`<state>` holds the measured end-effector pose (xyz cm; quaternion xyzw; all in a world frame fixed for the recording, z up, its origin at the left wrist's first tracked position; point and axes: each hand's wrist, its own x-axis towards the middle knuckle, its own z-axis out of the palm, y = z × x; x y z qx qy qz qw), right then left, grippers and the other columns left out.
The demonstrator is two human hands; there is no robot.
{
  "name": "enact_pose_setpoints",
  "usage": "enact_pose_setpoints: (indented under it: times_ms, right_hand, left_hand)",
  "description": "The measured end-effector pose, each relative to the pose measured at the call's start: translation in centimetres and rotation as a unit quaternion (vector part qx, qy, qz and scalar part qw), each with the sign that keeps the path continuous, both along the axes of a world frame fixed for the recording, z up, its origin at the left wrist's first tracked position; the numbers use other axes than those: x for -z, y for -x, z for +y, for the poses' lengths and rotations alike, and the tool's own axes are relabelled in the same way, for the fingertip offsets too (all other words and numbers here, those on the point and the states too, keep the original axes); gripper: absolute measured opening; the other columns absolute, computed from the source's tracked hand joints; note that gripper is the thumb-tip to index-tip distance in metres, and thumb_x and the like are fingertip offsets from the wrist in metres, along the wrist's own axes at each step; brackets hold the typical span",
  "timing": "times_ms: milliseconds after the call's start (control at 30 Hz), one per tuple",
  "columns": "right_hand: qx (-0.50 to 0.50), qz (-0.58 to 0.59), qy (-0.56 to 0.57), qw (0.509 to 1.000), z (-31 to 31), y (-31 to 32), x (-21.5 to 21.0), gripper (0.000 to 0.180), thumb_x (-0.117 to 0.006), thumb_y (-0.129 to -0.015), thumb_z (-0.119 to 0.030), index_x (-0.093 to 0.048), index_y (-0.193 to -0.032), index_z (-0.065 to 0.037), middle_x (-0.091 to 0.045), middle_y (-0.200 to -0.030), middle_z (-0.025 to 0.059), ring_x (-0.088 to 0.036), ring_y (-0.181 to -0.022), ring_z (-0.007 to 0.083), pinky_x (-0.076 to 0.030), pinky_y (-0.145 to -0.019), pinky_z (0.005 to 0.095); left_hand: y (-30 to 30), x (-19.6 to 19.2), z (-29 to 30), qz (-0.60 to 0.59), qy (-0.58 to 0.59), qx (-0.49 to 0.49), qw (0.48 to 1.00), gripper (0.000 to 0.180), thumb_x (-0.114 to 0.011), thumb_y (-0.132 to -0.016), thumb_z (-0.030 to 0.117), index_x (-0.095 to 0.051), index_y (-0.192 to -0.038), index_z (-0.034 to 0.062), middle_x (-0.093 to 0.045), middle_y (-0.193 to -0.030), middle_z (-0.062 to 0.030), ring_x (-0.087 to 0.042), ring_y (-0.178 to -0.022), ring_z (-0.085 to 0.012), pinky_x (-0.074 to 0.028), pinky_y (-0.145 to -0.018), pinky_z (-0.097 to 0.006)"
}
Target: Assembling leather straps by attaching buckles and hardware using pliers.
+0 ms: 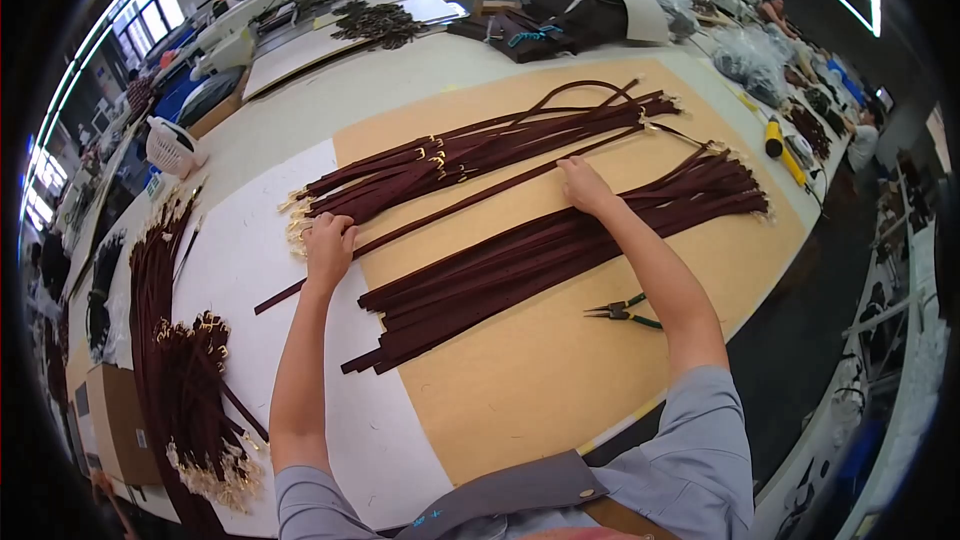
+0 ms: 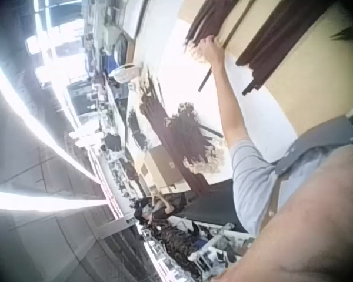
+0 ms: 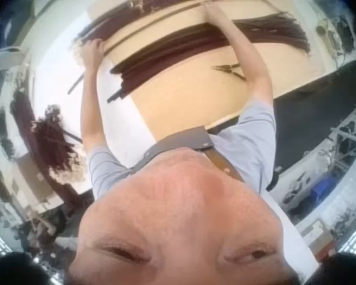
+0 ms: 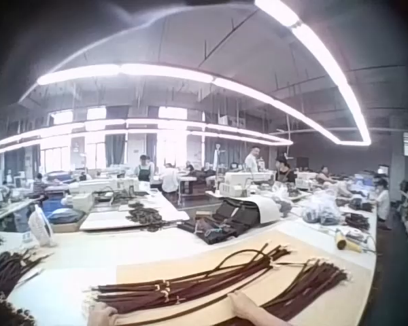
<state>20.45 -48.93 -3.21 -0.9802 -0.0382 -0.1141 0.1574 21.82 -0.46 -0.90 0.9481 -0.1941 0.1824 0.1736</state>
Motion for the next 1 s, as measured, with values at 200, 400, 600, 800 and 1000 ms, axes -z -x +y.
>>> enact_pose_setpoints:
  times_ms: [200, 400, 600, 800, 1000]
  right_hand:
    - [0.035, -0.003, 0.047, 0.998, 1.0, -1.2, -0.8, 0.041, -0.052, -0.081, -0.001, -0.058, -0.121, -0.005, -0.056, -0.117, 0.0230, -0.053, -0.113, 0.0380, -0.045, -0.096, 0.0431]
    - [0.066, 0.024, 0.135, 0.988, 0.1, -0.6, -0.8, 0.031, -0.051, -0.085, -0.005, -0.059, -0.114, -0.006, -0.054, -0.116, 0.0219, -0.053, -0.111, 0.0386, -0.047, -0.094, 0.0451]
    - [0.147, 0.002, 0.085, 0.986, -1.1, 0.0, -0.5, 0.027, -0.055, -0.082, -0.005, -0.063, -0.107, -0.008, -0.053, -0.112, 0.0213, -0.052, -0.109, 0.0373, -0.047, -0.093, 0.0436]
    - [0.236, -0.095, -0.022, 0.967, -4.7, 2.6, -3.0, 0.012, -0.057, -0.086, -0.013, -0.060, -0.096, -0.006, -0.058, -0.099, 0.0209, -0.059, -0.095, 0.0400, -0.050, -0.080, 0.0489]
    - [0.241, -0.013, -0.326, 0.914, -11.9, 5.6, -4.6, 0.036, -0.051, -0.083, 0.005, -0.060, -0.116, -0.007, -0.067, -0.095, 0.0117, -0.067, -0.082, 0.0195, -0.055, -0.073, 0.0304]
  left_hand:
    - [1.6, 0.3, -1.1, 0.069, -0.019, 0.114, 0.991, 0.019, -0.064, -0.085, 0.018, -0.061, -0.096, 0.0035, -0.058, -0.087, -0.0153, -0.057, -0.089, -0.0322, -0.043, -0.079, -0.043]
    - [6.0, -4.7, -4.0, 0.176, 0.098, 0.125, 0.972, 0.015, -0.056, -0.091, 0.014, -0.054, -0.091, -0.0009, -0.058, -0.078, -0.0187, -0.057, -0.073, -0.0328, -0.045, -0.068, -0.039]
    - [16.7, -14.8, -4.6, 0.361, 0.274, 0.197, 0.869, 0.013, -0.056, -0.094, 0.013, -0.055, -0.092, 0.0002, -0.051, -0.064, -0.0002, -0.046, -0.057, -0.0073, -0.039, -0.053, -0.024]
    - [19.4, -15.5, -2.7, 0.345, 0.217, 0.195, 0.892, 0.010, -0.059, -0.092, 0.010, -0.056, -0.094, 0.0005, -0.054, -0.063, -0.0023, -0.049, -0.056, -0.0085, -0.041, -0.053, -0.025]
    - [20.7, -12.3, -2.6, 0.416, 0.186, 0.172, 0.874, 0.011, -0.058, -0.093, 0.011, -0.057, -0.095, -0.0002, -0.056, -0.065, -0.0045, -0.052, -0.059, -0.0115, -0.043, -0.055, -0.026]
